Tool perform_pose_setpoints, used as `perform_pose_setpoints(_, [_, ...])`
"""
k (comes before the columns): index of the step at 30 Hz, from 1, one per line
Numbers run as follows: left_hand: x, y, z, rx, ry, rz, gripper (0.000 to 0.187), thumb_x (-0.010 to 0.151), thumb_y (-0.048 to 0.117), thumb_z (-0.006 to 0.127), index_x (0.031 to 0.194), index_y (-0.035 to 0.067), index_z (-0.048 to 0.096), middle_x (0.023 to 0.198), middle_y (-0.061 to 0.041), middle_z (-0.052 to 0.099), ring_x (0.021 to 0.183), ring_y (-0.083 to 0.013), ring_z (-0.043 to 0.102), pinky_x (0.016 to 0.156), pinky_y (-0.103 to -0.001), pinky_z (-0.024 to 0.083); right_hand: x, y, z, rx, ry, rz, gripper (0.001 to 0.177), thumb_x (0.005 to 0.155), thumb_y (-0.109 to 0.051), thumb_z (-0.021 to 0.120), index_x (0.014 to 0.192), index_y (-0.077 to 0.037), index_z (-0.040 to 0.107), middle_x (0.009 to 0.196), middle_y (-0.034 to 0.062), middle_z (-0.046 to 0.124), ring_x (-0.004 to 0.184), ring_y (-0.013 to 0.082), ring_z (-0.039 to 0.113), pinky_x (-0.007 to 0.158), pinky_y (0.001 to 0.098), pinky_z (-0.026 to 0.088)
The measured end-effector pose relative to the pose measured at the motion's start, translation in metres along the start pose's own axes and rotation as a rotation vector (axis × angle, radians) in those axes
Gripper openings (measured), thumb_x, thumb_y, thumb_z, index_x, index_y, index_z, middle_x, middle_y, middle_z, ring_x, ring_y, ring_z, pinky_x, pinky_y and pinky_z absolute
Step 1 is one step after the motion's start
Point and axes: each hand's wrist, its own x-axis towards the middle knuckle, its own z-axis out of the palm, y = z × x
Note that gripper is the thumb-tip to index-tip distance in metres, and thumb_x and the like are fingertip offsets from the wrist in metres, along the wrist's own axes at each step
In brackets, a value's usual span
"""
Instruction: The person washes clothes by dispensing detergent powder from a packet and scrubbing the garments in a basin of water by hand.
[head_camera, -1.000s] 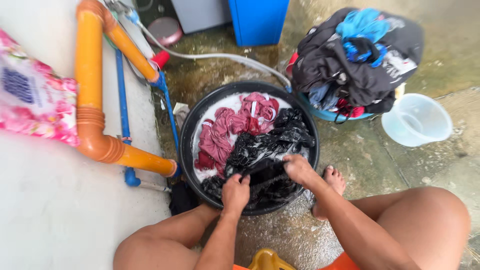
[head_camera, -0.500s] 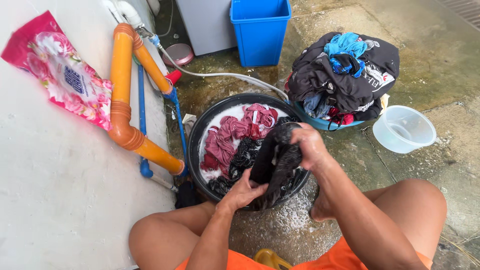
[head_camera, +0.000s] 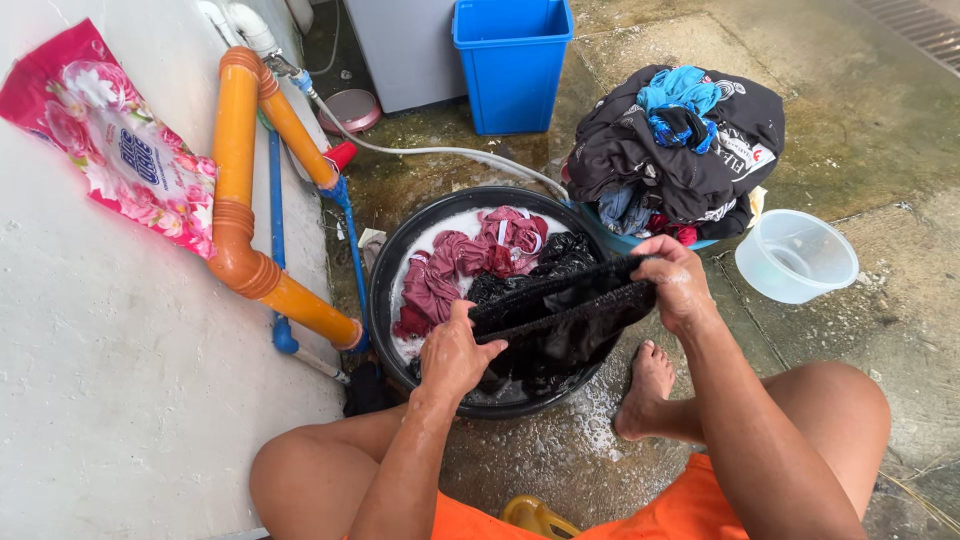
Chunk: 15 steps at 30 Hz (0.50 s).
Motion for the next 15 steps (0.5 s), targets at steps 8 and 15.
perform_pose_setpoints(8, [0.004, -0.003, -0.002, 0.019, 0.026, -0.013, 0.064, 0.073, 0.03, 0.087, 0.124, 0.005, 0.059, 0.105, -0.017, 0.074, 0.099, -0.0388, 0.07, 0.085, -0.05, 0.053, -0.011, 0.006, 0.002, -0.248, 0.063, 0.206, 0.018, 0.081, -0.005, 0.072, 0.099, -0.01, 0.074, 0.081, -0.0038, 0.071, 0.063, 0.0052, 0.058, 0.053, 0.0223, 0.041])
perform_pose_setpoints(15, [-0.002, -0.007, -0.003, 0.288, 0.05, 0.117, 0.034, 0.074, 0.035, 0.087, 0.097, 0.012, 0.075, 0.101, -0.012, 0.071, 0.107, -0.0331, 0.062, 0.102, -0.05, 0.042, -0.007, 0.026, 0.008, -0.507, 0.076, 0.282, 0.013, 0.086, -0.008, 0.074, 0.099, -0.006, 0.075, 0.081, -0.0002, 0.069, 0.066, 0.0074, 0.053, 0.06, 0.026, 0.04])
